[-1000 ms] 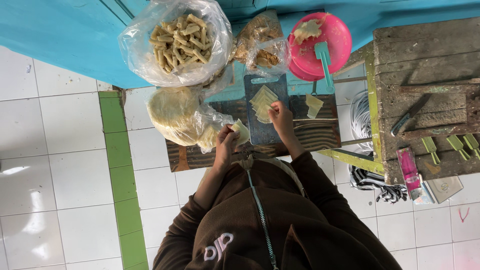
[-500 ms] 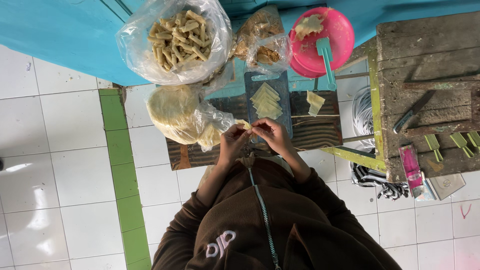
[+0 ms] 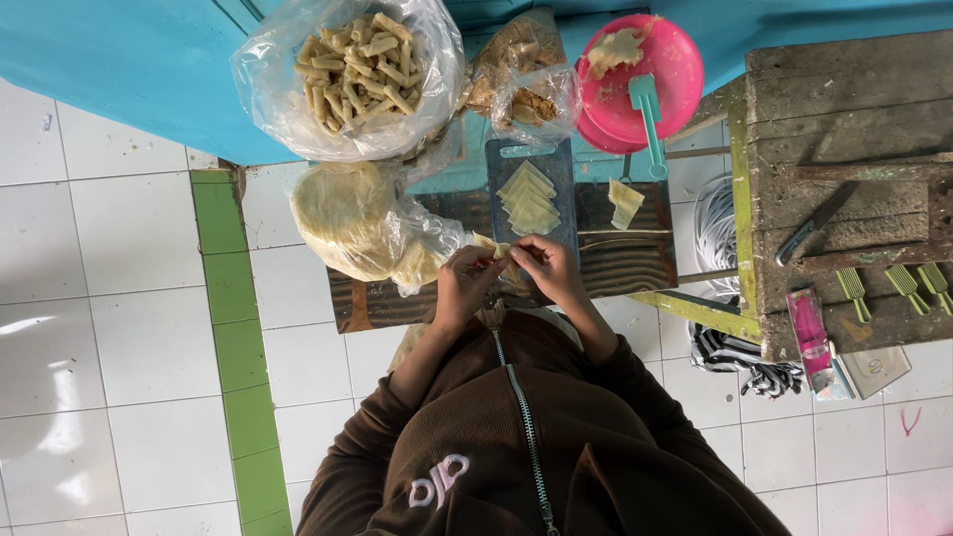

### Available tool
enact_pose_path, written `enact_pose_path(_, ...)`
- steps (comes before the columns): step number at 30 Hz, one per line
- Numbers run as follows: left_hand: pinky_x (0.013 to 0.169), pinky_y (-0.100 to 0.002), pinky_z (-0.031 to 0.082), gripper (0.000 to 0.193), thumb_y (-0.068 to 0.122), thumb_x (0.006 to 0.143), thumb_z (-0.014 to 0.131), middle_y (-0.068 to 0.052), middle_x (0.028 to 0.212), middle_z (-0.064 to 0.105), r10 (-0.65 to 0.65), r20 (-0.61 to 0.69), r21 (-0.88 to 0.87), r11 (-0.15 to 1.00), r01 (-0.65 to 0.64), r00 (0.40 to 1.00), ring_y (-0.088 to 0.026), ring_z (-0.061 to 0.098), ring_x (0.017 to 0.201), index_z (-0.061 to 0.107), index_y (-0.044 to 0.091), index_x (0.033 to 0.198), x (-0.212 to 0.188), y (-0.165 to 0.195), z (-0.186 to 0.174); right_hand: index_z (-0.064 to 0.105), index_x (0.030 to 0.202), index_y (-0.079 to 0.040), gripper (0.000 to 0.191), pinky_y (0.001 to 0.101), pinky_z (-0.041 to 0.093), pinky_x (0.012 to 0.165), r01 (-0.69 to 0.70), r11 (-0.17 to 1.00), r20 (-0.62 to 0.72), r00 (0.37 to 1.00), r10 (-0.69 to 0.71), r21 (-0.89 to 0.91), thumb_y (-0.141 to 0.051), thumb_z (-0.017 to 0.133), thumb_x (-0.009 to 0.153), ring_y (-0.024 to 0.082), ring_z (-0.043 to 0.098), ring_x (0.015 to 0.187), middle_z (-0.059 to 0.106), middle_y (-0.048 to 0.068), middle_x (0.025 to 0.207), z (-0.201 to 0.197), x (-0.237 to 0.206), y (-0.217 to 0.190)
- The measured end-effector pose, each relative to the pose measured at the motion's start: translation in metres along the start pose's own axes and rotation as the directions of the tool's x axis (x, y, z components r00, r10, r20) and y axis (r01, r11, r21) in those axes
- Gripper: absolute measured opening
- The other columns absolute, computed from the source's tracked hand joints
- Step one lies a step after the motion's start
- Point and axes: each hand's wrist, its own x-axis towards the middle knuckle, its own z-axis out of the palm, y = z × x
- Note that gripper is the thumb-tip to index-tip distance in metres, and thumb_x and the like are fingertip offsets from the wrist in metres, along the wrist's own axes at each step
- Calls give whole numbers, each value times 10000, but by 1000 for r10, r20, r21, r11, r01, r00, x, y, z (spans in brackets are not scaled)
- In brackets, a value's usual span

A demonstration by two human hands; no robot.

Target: The person folds small square dough pieces into triangular pastries by hand and arranges the folded pieces in rows on a board. They take dough pieces from a plastic-wrapped mound, fold each one over, and place it with the growing stack, occasionally reaching into a bag of filling.

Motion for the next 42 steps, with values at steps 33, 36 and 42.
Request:
enact_pose_path(33,441,-180,283,42,84,979,585,72,729,490,-395,293,-723,504,471,871,4,369,518,554,108,994,-1,-64,-6,704,1186,0,211,295,542,787,47,992,-3,999,-48,-118,-137,712,1026,164,665,887,729,94,995,-22,49,53)
enact_pose_path(36,455,-177,292,44,83,991,594,71,742,490,-385,289,-713,525,465,877,5,382,537,556,99,1007,-1,-65,-6,694,1192,-59,196,335,579,779,155,851,-130,959,-252,-501,-95,698,999,233,743,934,740,126,1031,-15,45,51)
enact_pose_path(42,477,-183,331,35,96,992,594,63,754,514,-399,272,-669,576,470,876,0,418,563,565,95,1011,1,-61,-5,624,1243,-50,272,371,550,713,43,837,-250,945,-212,-545,-106,700,988,262,724,850,710,133,921,-21,45,54)
